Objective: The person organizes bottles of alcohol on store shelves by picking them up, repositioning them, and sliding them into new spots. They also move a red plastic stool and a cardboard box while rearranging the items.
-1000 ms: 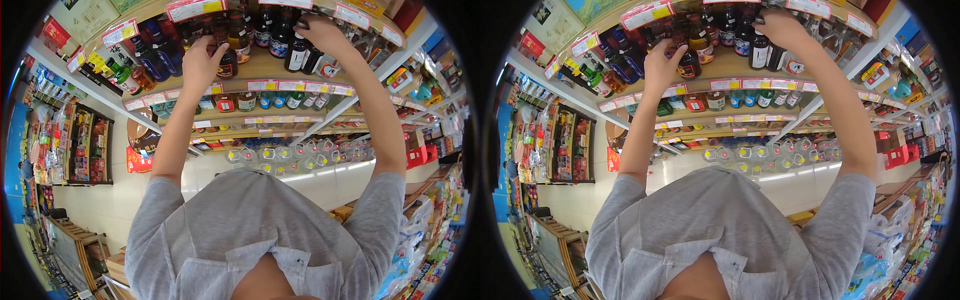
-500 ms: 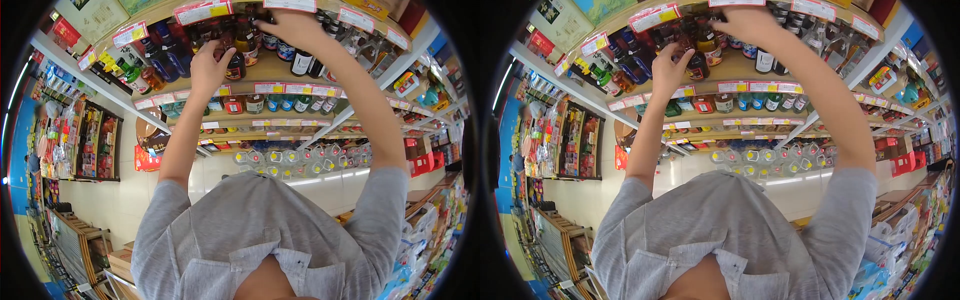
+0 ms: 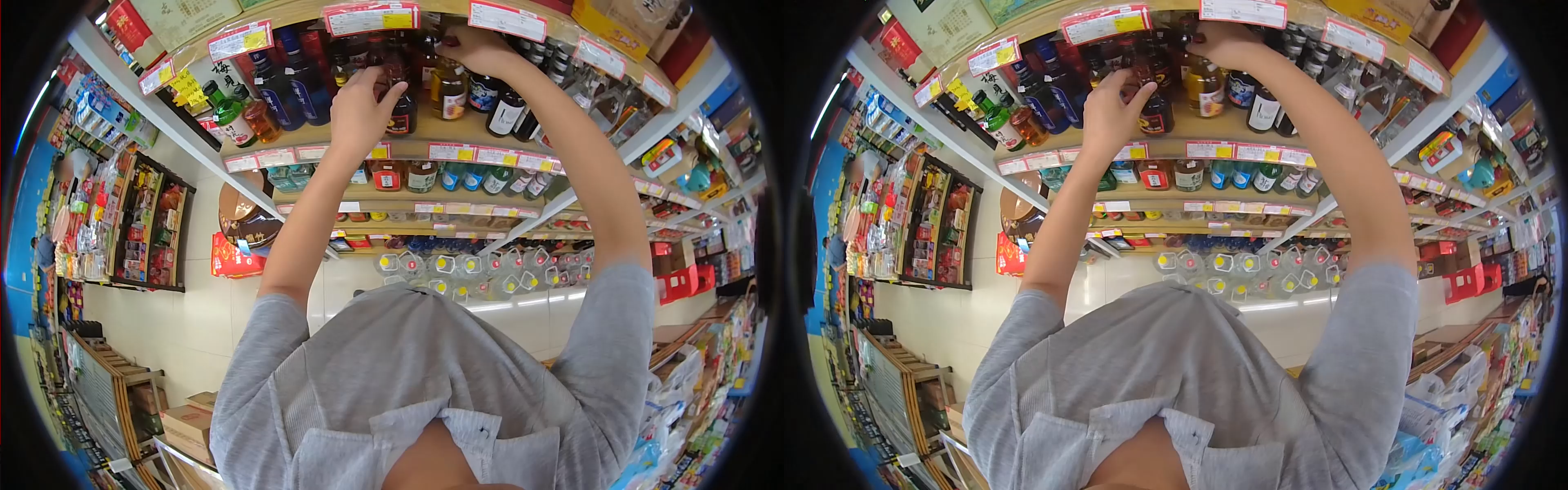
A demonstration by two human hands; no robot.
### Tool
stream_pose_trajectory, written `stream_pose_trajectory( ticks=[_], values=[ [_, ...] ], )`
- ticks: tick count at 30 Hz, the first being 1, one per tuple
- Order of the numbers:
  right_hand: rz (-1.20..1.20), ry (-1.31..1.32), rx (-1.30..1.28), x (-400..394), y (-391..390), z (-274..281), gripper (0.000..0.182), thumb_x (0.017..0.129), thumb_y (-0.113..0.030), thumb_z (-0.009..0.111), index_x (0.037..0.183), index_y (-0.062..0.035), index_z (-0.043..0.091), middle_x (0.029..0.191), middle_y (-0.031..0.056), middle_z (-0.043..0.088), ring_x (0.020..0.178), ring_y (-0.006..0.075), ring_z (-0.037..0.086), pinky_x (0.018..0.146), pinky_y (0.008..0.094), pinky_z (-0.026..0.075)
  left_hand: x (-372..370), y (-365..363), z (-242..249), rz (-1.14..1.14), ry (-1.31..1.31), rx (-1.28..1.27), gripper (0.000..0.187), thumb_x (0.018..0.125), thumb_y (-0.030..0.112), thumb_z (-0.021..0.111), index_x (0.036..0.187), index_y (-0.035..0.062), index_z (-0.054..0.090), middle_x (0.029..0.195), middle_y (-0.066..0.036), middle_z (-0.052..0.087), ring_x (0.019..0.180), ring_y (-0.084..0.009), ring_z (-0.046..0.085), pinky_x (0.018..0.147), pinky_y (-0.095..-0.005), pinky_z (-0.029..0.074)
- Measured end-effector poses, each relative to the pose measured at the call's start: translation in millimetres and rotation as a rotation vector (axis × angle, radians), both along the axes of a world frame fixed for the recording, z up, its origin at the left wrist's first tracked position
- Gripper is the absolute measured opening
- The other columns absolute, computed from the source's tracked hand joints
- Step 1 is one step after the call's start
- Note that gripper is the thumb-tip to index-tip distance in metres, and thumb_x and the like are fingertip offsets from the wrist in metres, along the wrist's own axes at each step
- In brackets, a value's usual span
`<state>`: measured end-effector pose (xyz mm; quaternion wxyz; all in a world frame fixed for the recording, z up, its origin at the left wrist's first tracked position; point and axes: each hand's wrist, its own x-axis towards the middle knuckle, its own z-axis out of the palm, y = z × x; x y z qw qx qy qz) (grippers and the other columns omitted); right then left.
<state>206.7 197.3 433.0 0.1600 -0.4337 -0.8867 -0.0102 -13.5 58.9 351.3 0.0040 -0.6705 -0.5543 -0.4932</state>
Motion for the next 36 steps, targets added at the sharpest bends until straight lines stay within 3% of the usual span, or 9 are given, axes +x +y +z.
stream_pose_trajectory(
  ticks=[7, 13, 19, 23, 26, 29, 30, 33, 36],
  values=[
    [-0.011, 0.043, 0.114, 26, -5, -4, 0.036, 0.100, -0.032, 0.072, 0.112, 0.0014, 0.072, 0.101, 0.0200, 0.075, 0.096, 0.0352, 0.074, 0.087, 0.0429, 0.057, -2, -4, 3, 0.014, 0.020, -0.012, 0.038, 0.095, 0.034, 0.079, 0.114, 0.0020, 0.072, 0.098, -0.012, 0.074, 0.085, -0.0303, 0.074, 0.075, -0.0416, 0.057],
    [-0.080, -0.067, 0.151, 18, -22, 7, 0.041, 0.099, -0.039, 0.070, 0.111, -0.0004, 0.072, 0.105, 0.0199, 0.075, 0.100, 0.0355, 0.073, 0.091, 0.0462, 0.056, -1, -6, -3, -0.008, -0.079, 0.062, 0.038, 0.094, 0.030, 0.080, 0.116, -0.0001, 0.071, 0.099, -0.014, 0.073, 0.085, -0.0290, 0.073, 0.075, -0.0410, 0.058],
    [-0.134, -0.143, 0.414, -4, -58, 23, 0.049, 0.100, -0.049, 0.065, 0.117, -0.0040, 0.074, 0.106, 0.0199, 0.076, 0.102, 0.0364, 0.073, 0.093, 0.0483, 0.057, -8, -23, 8, -0.085, -0.264, 0.165, 0.039, 0.094, 0.019, 0.082, 0.122, -0.0045, 0.069, 0.108, -0.017, 0.073, 0.093, -0.0257, 0.075, 0.080, -0.0344, 0.063],
    [0.012, -0.096, 0.269, -42, -54, 13, 0.059, 0.101, -0.059, 0.060, 0.124, -0.0059, 0.071, 0.109, 0.0233, 0.075, 0.106, 0.0373, 0.073, 0.094, 0.0501, 0.058, -22, -44, 19, -0.062, -0.268, 0.082, 0.039, 0.096, 0.017, 0.081, 0.125, -0.0069, 0.068, 0.107, -0.015, 0.073, 0.094, -0.0187, 0.074, 0.082, -0.0339, 0.065],
    [-0.112, -0.029, -0.257, -81, -83, 39, 0.058, 0.102, -0.057, 0.060, 0.136, -0.0110, 0.068, 0.114, 0.0161, 0.077, 0.110, 0.0325, 0.074, 0.093, 0.0506, 0.059, -31, -55, 19, -0.050, -0.246, 0.066, 0.039, 0.095, 0.018, 0.082, 0.124, -0.0049, 0.069, 0.107, -0.014, 0.074, 0.092, -0.0189, 0.074, 0.080, -0.0339, 0.064],
    [0.023, 0.097, 0.130, -106, -24, -9, 0.059, 0.101, -0.058, 0.061, 0.140, -0.0138, 0.066, 0.126, 0.0161, 0.075, 0.117, 0.0332, 0.072, 0.098, 0.0506, 0.058, -42, -62, 20, -0.036, -0.224, 0.033, 0.040, 0.094, 0.018, 0.082, 0.124, -0.0049, 0.069, 0.107, -0.013, 0.074, 0.092, -0.0180, 0.074, 0.081, -0.0336, 0.064],
    [-0.024, 0.067, -0.037, -107, -40, 8, 0.062, 0.099, -0.059, 0.063, 0.144, -0.0173, 0.064, 0.133, 0.0145, 0.072, 0.123, 0.0342, 0.069, 0.103, 0.0496, 0.056, -45, -64, 21, -0.025, -0.211, 0.037, 0.040, 0.094, 0.018, 0.083, 0.124, -0.0050, 0.070, 0.107, -0.014, 0.074, 0.092, -0.0181, 0.075, 0.081, -0.0335, 0.064],
    [0.034, 0.082, 0.163, -113, 17, -28, 0.064, 0.097, -0.060, 0.065, 0.146, -0.0185, 0.062, 0.133, 0.0125, 0.073, 0.125, 0.0341, 0.068, 0.106, 0.0482, 0.055, -50, -65, 27, -0.005, -0.172, 0.060, 0.039, 0.094, 0.018, 0.083, 0.123, -0.0050, 0.071, 0.107, -0.014, 0.075, 0.092, -0.0187, 0.075, 0.081, -0.0334, 0.064],
    [0.087, 0.036, 0.057, -88, 9, -8, 0.059, 0.099, -0.052, 0.064, 0.146, -0.0164, 0.061, 0.136, 0.0141, 0.071, 0.127, 0.0337, 0.067, 0.107, 0.0468, 0.053, -55, -53, 30, -0.034, -0.187, 0.093, 0.040, 0.093, 0.023, 0.083, 0.120, -0.0035, 0.073, 0.105, -0.014, 0.076, 0.090, -0.0212, 0.077, 0.081, -0.0341, 0.063]
  ],
)
